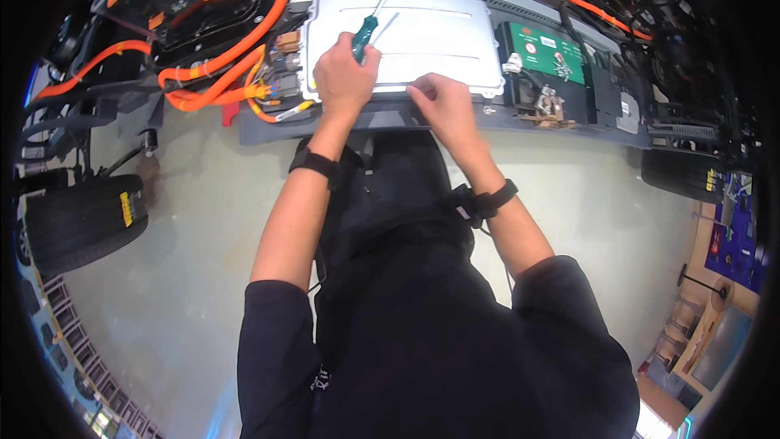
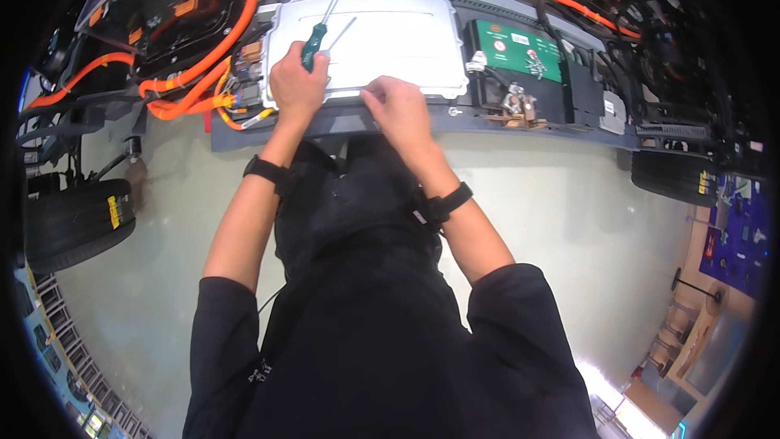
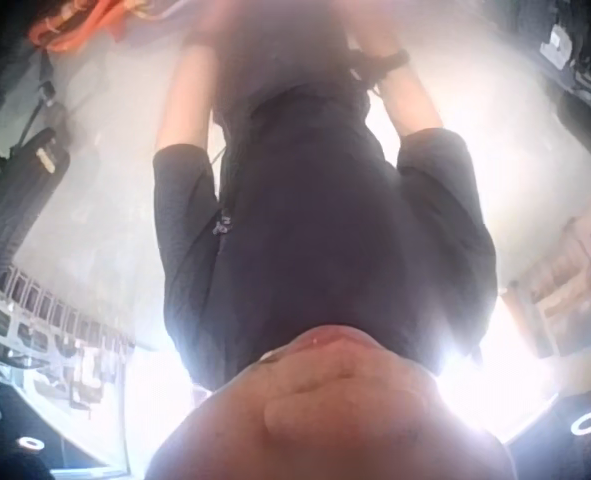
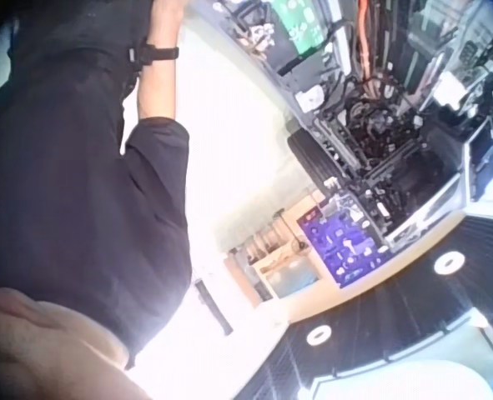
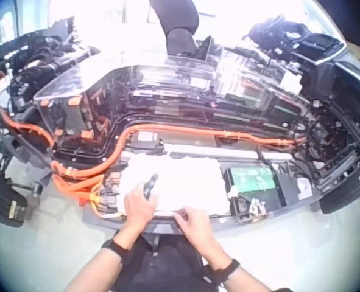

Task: Use a screwdriver to inspect and disassemble parts of a large electrical battery management component.

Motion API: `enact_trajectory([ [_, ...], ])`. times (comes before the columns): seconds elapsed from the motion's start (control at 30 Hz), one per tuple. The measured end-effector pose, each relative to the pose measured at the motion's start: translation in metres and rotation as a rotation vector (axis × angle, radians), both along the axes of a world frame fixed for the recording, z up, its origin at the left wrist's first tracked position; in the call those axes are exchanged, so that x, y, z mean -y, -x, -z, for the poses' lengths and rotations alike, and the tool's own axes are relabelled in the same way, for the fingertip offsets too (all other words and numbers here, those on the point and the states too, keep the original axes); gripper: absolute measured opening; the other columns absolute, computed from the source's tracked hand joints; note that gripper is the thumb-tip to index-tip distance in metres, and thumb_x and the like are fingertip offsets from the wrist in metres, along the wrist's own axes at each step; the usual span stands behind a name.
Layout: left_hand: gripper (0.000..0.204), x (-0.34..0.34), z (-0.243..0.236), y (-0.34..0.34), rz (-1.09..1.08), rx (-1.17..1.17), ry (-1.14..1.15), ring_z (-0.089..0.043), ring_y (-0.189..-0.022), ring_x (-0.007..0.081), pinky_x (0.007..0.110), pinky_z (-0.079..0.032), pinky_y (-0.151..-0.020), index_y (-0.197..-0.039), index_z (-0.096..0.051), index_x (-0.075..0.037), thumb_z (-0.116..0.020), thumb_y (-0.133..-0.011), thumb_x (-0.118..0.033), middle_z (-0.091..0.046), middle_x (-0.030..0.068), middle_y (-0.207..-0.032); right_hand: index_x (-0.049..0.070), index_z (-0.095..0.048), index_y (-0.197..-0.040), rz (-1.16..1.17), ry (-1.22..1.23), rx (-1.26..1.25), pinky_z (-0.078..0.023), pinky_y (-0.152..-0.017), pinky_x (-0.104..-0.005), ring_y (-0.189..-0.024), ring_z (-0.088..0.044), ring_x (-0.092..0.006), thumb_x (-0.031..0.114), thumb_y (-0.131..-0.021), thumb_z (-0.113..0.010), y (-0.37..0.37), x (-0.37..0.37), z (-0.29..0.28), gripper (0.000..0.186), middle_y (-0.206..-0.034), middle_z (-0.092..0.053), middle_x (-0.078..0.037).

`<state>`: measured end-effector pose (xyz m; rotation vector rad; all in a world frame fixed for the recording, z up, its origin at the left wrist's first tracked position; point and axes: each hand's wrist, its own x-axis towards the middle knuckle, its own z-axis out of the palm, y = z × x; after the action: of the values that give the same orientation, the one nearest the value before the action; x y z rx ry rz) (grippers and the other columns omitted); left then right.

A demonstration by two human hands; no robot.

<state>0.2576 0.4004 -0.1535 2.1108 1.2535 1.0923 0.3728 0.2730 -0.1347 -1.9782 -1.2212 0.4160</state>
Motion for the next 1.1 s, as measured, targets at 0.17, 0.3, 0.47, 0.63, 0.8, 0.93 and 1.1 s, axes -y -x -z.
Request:
enact_trajectory([
  [0.17, 0.022, -0.0021, -0.0007, 0.0086, -0.022, -0.035, -0.019, -0.06, -0.062, 0.0386, 0.048, -0.046, -0.059, -0.084, -0.059, -0.004, -0.058, -0.079, -0.025, -0.06, 0.017, -0.062, -0.001, -0.067, -0.084, -0.083, -0.062, -0.038, -0.051, -0.066, -0.0379, -0.07, -0.065, -0.0312, 0.013, -0.077, -0.067, 0.0035, -0.0015, 0.0054, 0.016, -0.075, -0.066, -0.016],
  [0.3, 0.023, -0.0015, -0.001, 0.0039, -0.028, -0.008, -0.011, -0.06, -0.061, 0.0386, 0.048, -0.046, -0.059, -0.083, -0.059, -0.004, -0.058, -0.079, -0.026, -0.059, 0.0167, -0.062, -0.001, -0.067, -0.086, -0.049, -0.113, -0.108, -0.05, -0.066, -0.0386, -0.07, -0.064, -0.0316, 0.012, -0.077, -0.065, 0.0022, 0.0027, 0.0064, 0.015, -0.076, -0.065, -0.017],
  [0.47, 0.023, -0.0005, -0.0018, 0.0028, -0.026, -0.024, 0.003, -0.06, -0.062, 0.0392, 0.048, -0.046, -0.06, -0.083, -0.059, -0.004, -0.057, -0.079, -0.027, -0.06, 0.0173, -0.062, 0.0, -0.067, -0.086, -0.062, -0.085, -0.069, -0.05, -0.068, -0.0396, -0.074, -0.063, -0.0338, 0.01, -0.078, -0.064, 0.0011, 0.0031, 0.0034, 0.013, -0.078, -0.065, -0.018],
  [0.63, 0.024, 0.0007, -0.0019, 0.003, -0.016, -0.023, 0.005, -0.061, -0.064, 0.0392, 0.048, -0.046, -0.061, -0.084, -0.059, -0.004, -0.058, -0.079, -0.027, -0.061, 0.0182, -0.064, 0.0, -0.067, -0.087, -0.112, -0.132, 0.17, -0.05, -0.065, -0.0348, -0.069, -0.065, -0.0288, 0.009, -0.081, -0.064, -0.0001, 0.0022, 0.0076, 0.011, -0.076, -0.066, -0.015],
  [0.8, 0.025, -0.0001, 0.0, 0.0041, -0.01, -0.049, 0.001, -0.062, -0.063, 0.0378, 0.046, -0.048, -0.06, -0.085, -0.06, -0.003, -0.058, -0.079, -0.026, -0.062, 0.0181, -0.066, 0.001, -0.065, -0.086, -0.158, -0.074, 0.244, -0.049, -0.065, -0.0371, -0.07, -0.063, -0.0304, 0.011, -0.082, -0.064, -0.0025, 0.0021, 0.0059, 0.011, -0.078, -0.064, -0.015],
  [0.93, 0.026, -0.0003, -0.0001, 0.0013, -0.02, 0.016, -0.008, -0.061, -0.062, 0.0376, 0.046, -0.047, -0.06, -0.086, -0.062, -0.003, -0.057, -0.079, -0.028, -0.061, 0.0178, -0.064, 0.001, -0.063, -0.088, -0.181, -0.053, 0.285, -0.048, -0.065, -0.0372, -0.069, -0.062, -0.0306, 0.011, -0.083, -0.063, -0.0041, 0.0017, 0.0028, 0.011, -0.08, -0.064, -0.014],
  [1.1, 0.027, -0.0013, -0.0004, 0.0051, -0.034, -0.003, 0.031, -0.061, -0.063, 0.0378, 0.046, -0.048, -0.061, -0.088, -0.063, -0.004, -0.058, -0.079, -0.028, -0.061, 0.0176, -0.065, 0.002, -0.062, -0.091, -0.24, -0.04, 0.345, -0.047, -0.065, -0.0379, -0.07, -0.061, -0.0303, 0.009, -0.085, -0.062, -0.0024, -0.0016, 0.002, 0.01, -0.082, -0.063, -0.013],
])
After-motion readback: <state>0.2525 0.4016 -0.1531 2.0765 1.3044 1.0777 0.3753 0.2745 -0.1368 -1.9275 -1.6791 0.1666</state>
